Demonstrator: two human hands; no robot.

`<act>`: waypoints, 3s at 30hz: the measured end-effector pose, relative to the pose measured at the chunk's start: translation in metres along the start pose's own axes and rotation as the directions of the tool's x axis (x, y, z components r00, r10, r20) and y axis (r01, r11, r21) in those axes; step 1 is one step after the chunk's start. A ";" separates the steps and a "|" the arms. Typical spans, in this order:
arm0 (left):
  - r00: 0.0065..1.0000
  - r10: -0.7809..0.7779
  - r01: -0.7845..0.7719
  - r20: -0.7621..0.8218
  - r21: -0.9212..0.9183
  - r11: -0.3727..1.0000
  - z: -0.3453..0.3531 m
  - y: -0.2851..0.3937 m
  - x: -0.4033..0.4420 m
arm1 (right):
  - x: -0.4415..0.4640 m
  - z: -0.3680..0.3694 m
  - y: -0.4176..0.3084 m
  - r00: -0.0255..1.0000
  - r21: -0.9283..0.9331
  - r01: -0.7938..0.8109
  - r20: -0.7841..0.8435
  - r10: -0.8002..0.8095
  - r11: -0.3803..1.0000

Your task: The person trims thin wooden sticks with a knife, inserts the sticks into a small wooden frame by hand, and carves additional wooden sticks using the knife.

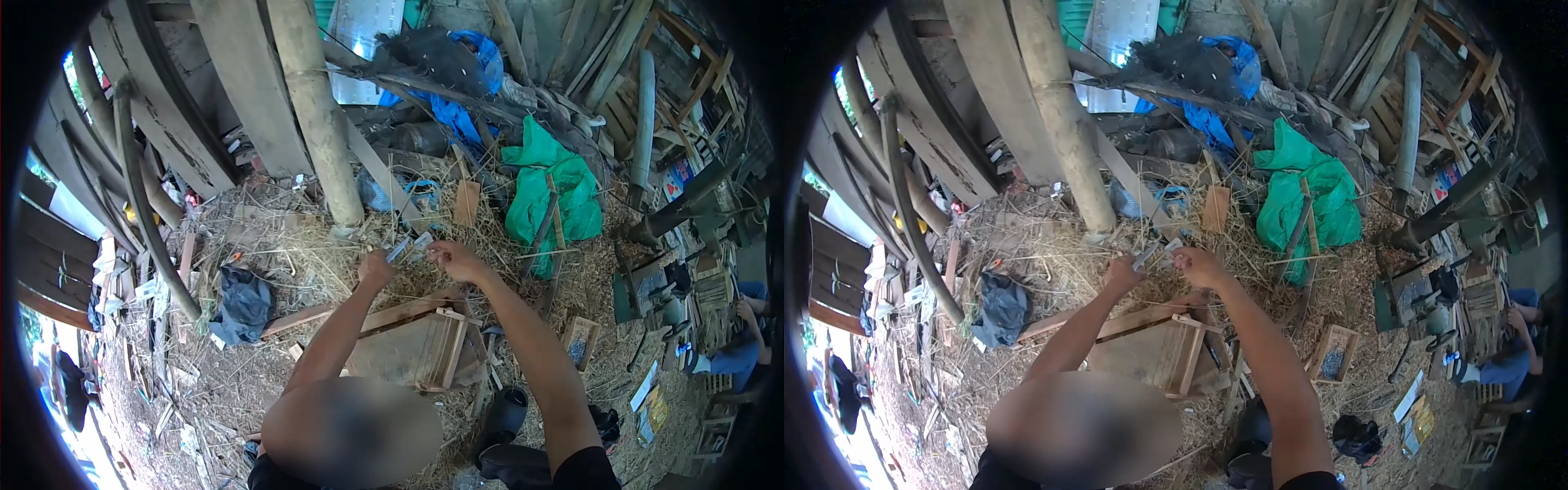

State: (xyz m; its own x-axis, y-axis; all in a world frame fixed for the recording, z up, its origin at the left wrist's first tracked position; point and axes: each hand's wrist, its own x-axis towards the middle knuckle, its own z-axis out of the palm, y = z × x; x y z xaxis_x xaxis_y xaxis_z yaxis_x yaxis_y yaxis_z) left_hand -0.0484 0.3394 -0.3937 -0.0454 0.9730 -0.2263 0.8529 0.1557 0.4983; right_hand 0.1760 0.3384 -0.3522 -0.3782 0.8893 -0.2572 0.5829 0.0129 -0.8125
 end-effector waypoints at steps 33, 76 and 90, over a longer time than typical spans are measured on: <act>0.890 0.445 -0.406 -0.095 -0.609 0.681 -0.283 0.186 -0.340 | -0.283 -0.060 -0.336 0.887 0.534 0.303 -0.461 -0.029 0.789; 0.889 0.457 0.006 0.014 -1.000 0.019 -0.250 0.177 -0.343 | -0.335 -0.060 -0.264 0.907 0.309 0.365 -0.333 -0.260 0.878; 0.855 0.518 -0.162 -0.002 -0.951 0.265 -0.235 0.180 -0.348 | -0.348 -0.065 -0.286 0.816 -0.165 0.357 -0.424 -0.393 0.919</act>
State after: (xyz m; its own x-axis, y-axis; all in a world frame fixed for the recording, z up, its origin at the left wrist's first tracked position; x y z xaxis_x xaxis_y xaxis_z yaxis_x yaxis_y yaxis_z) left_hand -0.0016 0.0685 -0.0288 0.4018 0.9133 0.0660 -0.2614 0.0454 0.9642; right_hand 0.1871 0.0552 0.0038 -0.2323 0.9144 0.3315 0.5191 0.4048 -0.7528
